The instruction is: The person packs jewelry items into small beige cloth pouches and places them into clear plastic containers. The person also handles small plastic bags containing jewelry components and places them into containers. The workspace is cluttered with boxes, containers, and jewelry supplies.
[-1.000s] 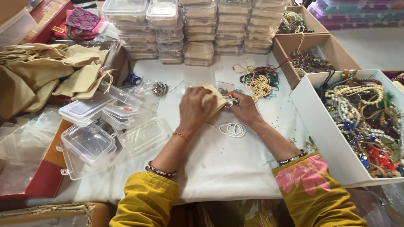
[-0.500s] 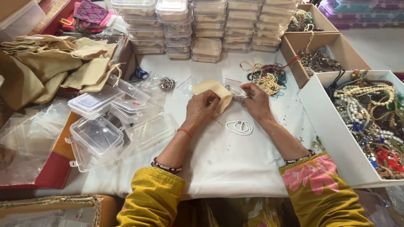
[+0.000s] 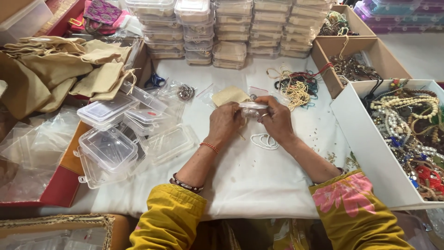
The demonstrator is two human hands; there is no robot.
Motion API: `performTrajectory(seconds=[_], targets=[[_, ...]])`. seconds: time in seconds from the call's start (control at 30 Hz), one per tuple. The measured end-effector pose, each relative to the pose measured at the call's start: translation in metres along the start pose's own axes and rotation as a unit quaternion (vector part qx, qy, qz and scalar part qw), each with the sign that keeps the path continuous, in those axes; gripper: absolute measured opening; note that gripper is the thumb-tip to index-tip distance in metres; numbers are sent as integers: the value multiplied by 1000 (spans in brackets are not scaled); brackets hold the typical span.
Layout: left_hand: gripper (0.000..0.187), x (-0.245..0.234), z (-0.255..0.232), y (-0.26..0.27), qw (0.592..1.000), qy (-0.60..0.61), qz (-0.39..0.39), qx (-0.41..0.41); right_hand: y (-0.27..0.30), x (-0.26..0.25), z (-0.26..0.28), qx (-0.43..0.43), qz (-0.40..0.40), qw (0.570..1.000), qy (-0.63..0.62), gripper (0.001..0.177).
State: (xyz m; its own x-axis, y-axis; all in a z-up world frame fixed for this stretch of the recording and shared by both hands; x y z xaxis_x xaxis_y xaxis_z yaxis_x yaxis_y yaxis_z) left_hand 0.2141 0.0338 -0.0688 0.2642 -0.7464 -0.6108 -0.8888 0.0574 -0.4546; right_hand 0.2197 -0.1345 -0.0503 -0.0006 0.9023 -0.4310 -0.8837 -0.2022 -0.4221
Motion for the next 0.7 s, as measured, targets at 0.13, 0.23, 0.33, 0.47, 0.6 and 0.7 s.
performTrajectory(seconds=[0.13, 0.23, 0.33, 0.47, 0.6, 0.7], targets=[[18, -8, -7, -1, 1000, -15, -7, 0, 3, 11, 18, -61, 46, 996, 34, 35], [30, -11, -15, -1, 999, -10, -21, 24, 5, 15, 30, -83, 71, 994, 19, 31], [34, -16, -31, 2, 998, -24, -27, 53, 4, 15, 27, -78, 80, 993, 27, 27], [35, -21, -55, 10, 992, -45, -42, 114, -1, 13, -20, 91, 59, 994, -33, 23], [43, -21, -66, 15, 989, -31, -44, 135, -3, 6, -22, 97, 23, 993, -57, 20], [45, -16, -64, 15, 990, -18, -46, 129, 0, 1, -16, 106, -3, 994, -31, 16]])
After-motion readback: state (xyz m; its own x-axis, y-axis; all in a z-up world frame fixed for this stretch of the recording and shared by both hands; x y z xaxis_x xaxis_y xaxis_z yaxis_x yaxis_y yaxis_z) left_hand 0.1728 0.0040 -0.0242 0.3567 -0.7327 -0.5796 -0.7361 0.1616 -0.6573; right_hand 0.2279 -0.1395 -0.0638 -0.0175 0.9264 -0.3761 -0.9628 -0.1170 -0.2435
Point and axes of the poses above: each hand's wrist, its own y-axis away from the middle knuckle, its own x-axis out of the palm, z = x × y, the point moved 9 cm from there along -y, towards the middle knuckle, and after that the axes turned 2 degrees about y, right-handed, at the moved point
